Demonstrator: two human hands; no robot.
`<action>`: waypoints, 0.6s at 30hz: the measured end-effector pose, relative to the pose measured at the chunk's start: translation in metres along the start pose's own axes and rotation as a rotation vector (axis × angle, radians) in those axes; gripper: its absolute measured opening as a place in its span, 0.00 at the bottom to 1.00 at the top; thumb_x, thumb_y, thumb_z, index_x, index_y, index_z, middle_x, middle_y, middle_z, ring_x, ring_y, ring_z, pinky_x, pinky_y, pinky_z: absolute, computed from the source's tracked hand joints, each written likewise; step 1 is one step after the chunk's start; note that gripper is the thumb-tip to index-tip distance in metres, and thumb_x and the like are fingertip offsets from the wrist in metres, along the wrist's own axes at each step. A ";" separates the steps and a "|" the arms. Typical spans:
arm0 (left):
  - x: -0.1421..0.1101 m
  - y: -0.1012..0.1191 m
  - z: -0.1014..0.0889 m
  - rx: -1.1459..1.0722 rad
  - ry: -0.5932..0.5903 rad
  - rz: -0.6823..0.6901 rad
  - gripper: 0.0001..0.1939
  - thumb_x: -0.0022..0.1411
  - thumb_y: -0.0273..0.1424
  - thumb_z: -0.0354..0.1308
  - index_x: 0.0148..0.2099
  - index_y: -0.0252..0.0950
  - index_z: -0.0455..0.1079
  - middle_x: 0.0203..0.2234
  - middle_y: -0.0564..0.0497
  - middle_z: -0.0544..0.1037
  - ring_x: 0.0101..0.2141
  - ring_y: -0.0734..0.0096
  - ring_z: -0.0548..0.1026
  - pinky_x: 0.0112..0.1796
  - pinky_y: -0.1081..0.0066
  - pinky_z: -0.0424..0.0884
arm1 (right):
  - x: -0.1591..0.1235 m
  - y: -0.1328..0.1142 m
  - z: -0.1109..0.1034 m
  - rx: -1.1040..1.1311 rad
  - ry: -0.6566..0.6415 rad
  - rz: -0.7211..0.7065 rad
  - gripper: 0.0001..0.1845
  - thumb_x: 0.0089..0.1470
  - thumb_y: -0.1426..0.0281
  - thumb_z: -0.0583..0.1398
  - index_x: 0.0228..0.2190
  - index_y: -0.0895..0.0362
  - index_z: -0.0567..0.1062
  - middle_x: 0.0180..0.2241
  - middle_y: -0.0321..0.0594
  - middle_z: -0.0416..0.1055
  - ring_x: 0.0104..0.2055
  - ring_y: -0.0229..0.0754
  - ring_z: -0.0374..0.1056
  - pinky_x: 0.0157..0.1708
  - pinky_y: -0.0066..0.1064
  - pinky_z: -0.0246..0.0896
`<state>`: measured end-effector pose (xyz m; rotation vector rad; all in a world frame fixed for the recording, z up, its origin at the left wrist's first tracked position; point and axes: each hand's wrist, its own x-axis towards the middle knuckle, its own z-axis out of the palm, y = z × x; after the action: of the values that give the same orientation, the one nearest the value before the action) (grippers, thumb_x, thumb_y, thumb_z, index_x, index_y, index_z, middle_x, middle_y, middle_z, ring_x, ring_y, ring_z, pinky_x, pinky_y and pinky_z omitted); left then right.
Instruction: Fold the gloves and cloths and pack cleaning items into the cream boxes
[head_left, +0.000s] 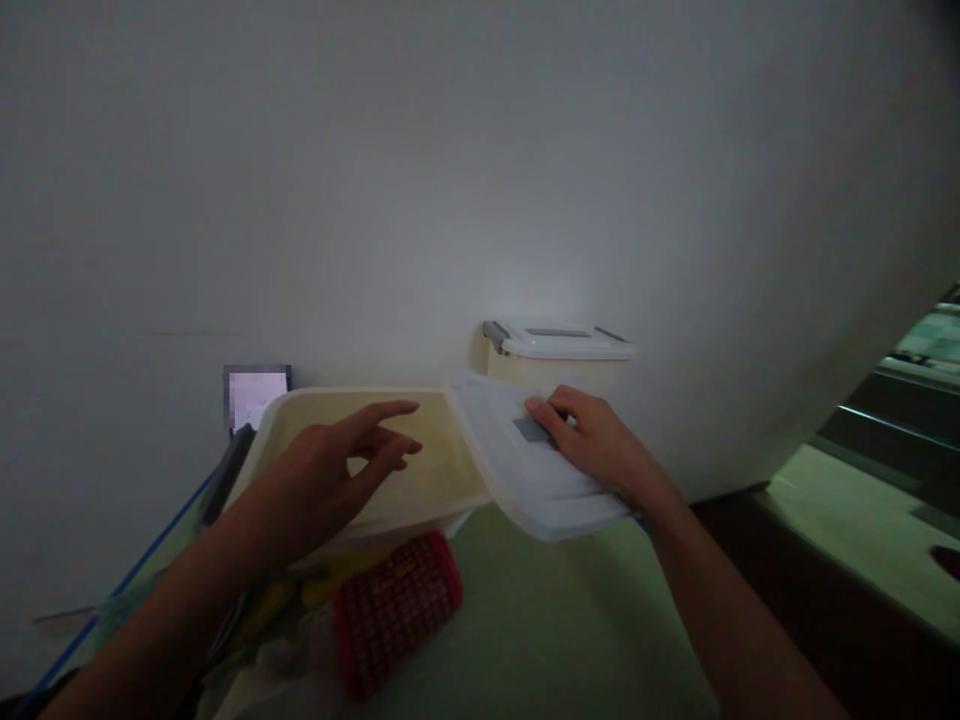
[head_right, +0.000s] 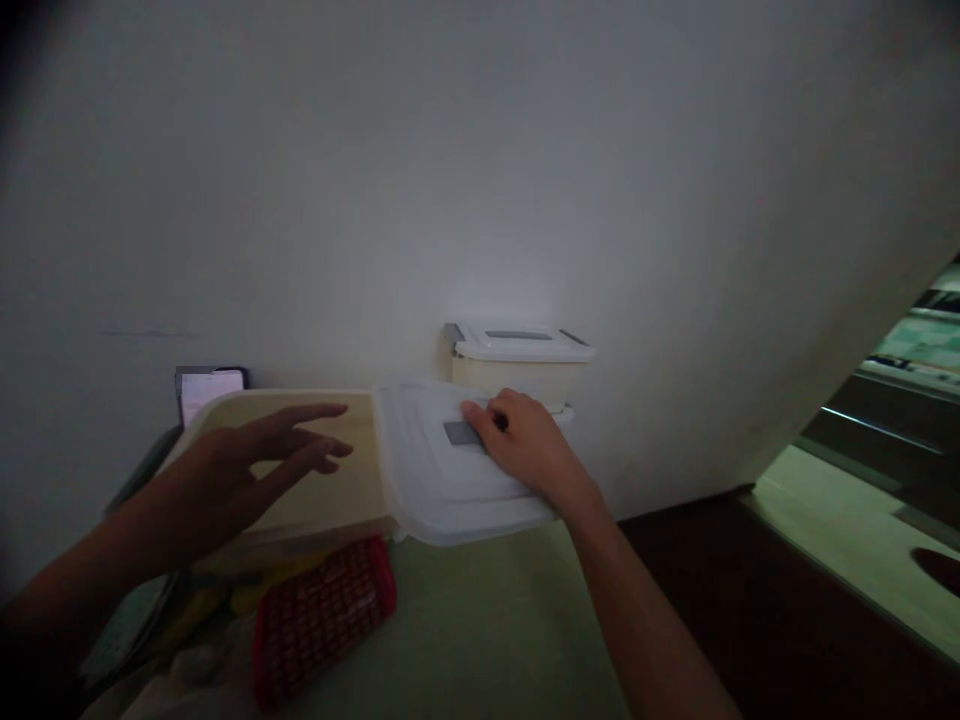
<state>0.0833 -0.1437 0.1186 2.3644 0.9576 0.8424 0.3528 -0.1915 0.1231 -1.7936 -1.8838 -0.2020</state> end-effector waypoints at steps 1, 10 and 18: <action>0.000 -0.001 0.001 0.070 -0.041 -0.004 0.21 0.61 0.42 0.48 0.53 0.39 0.65 0.36 0.48 0.81 0.34 0.63 0.79 0.38 0.62 0.73 | -0.006 0.009 0.000 -0.017 -0.029 0.023 0.24 0.59 0.57 0.47 0.19 0.57 0.66 0.22 0.37 0.65 0.26 0.37 0.60 0.29 0.29 0.52; 0.004 -0.007 0.009 0.260 -0.131 0.021 0.20 0.59 0.45 0.46 0.45 0.43 0.73 0.38 0.48 0.80 0.30 0.61 0.78 0.37 0.61 0.73 | -0.057 0.061 0.031 -0.246 -0.214 0.201 0.20 0.59 0.68 0.46 0.26 0.61 0.73 0.30 0.46 0.71 0.33 0.41 0.65 0.36 0.30 0.55; 0.004 -0.012 0.008 0.281 -0.116 0.004 0.21 0.59 0.46 0.46 0.43 0.42 0.74 0.37 0.47 0.80 0.29 0.60 0.78 0.36 0.60 0.73 | -0.069 0.070 0.066 -0.326 -0.372 0.273 0.20 0.57 0.68 0.47 0.30 0.63 0.76 0.36 0.52 0.72 0.40 0.47 0.66 0.40 0.34 0.55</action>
<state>0.0857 -0.1343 0.1077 2.6193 1.0831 0.5963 0.4011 -0.2147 0.0182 -2.4279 -1.9016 -0.0817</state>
